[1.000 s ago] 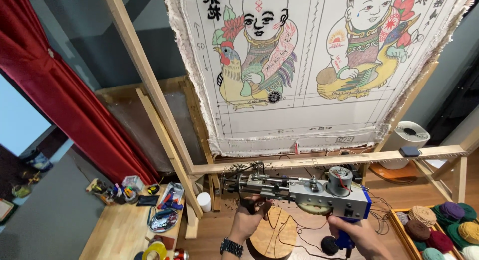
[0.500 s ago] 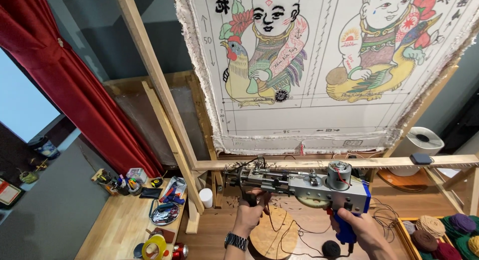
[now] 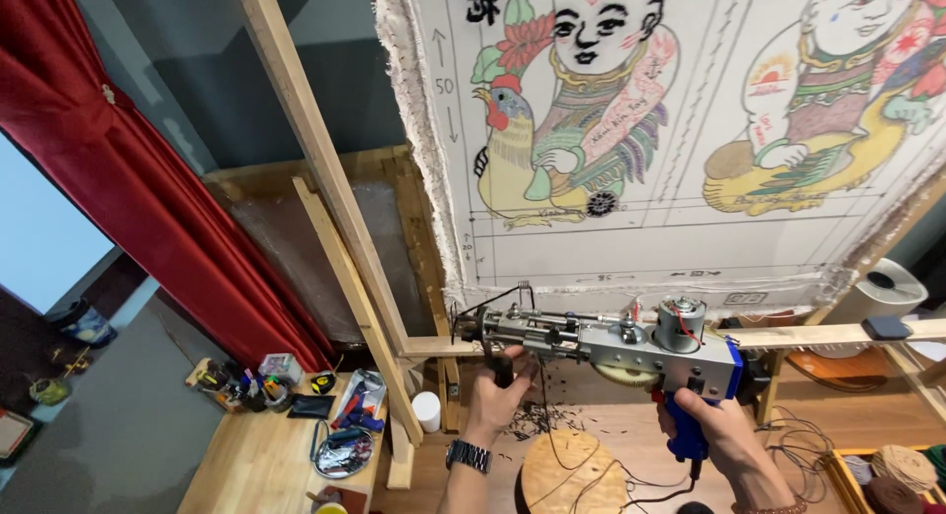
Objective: Using a tufting gun to apply yarn to a canvas following a printed pattern
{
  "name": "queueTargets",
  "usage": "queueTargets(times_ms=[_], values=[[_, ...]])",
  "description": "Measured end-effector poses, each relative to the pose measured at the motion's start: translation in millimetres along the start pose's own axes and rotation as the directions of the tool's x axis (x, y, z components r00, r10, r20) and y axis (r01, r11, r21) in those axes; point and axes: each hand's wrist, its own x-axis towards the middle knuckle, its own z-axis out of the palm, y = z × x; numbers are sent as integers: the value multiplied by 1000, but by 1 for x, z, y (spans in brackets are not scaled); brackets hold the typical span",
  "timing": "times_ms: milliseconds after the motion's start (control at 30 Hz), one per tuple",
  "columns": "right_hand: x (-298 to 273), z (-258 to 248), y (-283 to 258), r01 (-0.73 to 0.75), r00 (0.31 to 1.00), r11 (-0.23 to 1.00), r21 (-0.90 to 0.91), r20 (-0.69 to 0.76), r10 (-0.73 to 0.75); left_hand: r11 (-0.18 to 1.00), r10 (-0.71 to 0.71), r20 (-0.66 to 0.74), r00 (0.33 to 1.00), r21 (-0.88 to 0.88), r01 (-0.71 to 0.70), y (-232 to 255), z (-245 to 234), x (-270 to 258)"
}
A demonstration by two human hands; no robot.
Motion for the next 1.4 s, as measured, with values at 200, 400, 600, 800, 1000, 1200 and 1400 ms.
queueTargets(times_ms=[200,400,600,800,1000,1200,1400], values=[[38,58,8,36,999,992,121,-31,-33,1000,-27,-3,1000,-7,27,57,-58,44],[54,72,29,94,984,981,169,-167,-65,971,237,115,965,-61,-231,50,-105,125],[50,48,41,109,961,977,185,-271,-56,969,240,-132,962,94,-229,87,-125,232],[52,27,25,157,923,975,160,-375,-87,820,351,-96,932,512,-256,102,-95,321],[79,-43,28,197,948,975,103,-273,-162,784,426,-176,888,561,-265,81,-66,369],[112,-89,4,233,938,972,19,-269,-219,904,425,-558,713,294,-309,70,-60,399],[133,-101,-23,161,955,986,49,-259,-143,864,502,-671,546,356,-357,68,-63,417]])
